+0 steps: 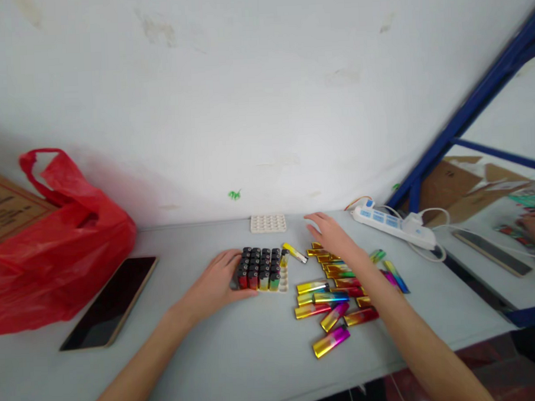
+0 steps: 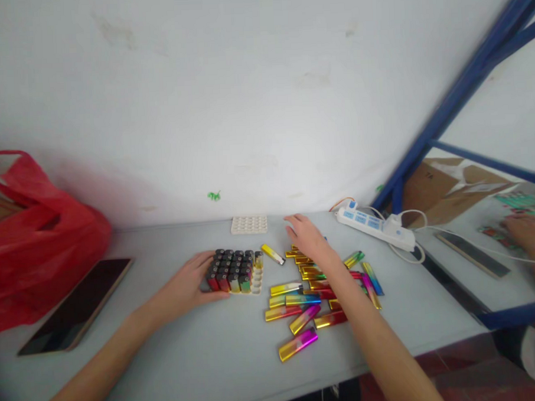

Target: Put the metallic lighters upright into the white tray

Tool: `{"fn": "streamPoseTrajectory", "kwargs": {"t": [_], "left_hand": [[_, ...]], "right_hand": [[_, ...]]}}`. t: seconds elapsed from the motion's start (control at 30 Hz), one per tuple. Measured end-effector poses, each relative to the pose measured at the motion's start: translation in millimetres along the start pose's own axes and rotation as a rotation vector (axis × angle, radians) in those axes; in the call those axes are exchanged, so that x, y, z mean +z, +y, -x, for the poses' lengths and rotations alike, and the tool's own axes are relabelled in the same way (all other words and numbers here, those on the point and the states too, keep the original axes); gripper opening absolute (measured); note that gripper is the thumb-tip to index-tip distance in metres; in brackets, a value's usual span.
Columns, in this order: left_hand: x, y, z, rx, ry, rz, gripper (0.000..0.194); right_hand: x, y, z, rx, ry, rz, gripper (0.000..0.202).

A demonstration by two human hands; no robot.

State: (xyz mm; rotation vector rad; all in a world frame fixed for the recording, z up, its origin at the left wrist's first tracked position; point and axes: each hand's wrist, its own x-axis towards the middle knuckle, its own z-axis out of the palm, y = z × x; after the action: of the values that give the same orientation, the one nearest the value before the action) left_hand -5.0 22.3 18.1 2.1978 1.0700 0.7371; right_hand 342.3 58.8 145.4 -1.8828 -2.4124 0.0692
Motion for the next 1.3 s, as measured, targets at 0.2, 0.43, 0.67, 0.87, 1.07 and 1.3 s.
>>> {"fn": "streamPoseTrajectory", "kwargs": {"t": [0.2,0.43,0.67,0.87,1.07,1.3], "left_hand": [[-1.8,2.4,-3.4,-0.006,-0.013,0.007,0.073],[-6.2,9.6,-3.2,-0.028,-0.060,-0.017,0.079],[-16.2,0.1,-5.6,-0.028,-0.174,0.040,0.102],[-14.7,-1.1,29.8,-0.148,-0.115,0.024,0.097],[3.3,10.4,77.1,-0.235,0.018,-0.043,0.080],[25.5,28.5,114.0,-0.245,0.201,-0.127,0.062]], "right_hand": [[-67.9,-9.3,104.7,-0.001,0.188,-0.168,0.026],[-60.9,-24.8,164.5,0.100,0.273,-0.239,0.025],[-62.3,-39.8,230.2,0.281,0.380,-0.336,0.027],[-49.7,-39.9,267.6,0.343,0.347,-0.428,0.029],[-40.1,-44.6,252.8,0.252,0.295,-0.431,0.026],[-39.7,-57.8,204.2,0.090,0.325,-0.434,0.021]]}}
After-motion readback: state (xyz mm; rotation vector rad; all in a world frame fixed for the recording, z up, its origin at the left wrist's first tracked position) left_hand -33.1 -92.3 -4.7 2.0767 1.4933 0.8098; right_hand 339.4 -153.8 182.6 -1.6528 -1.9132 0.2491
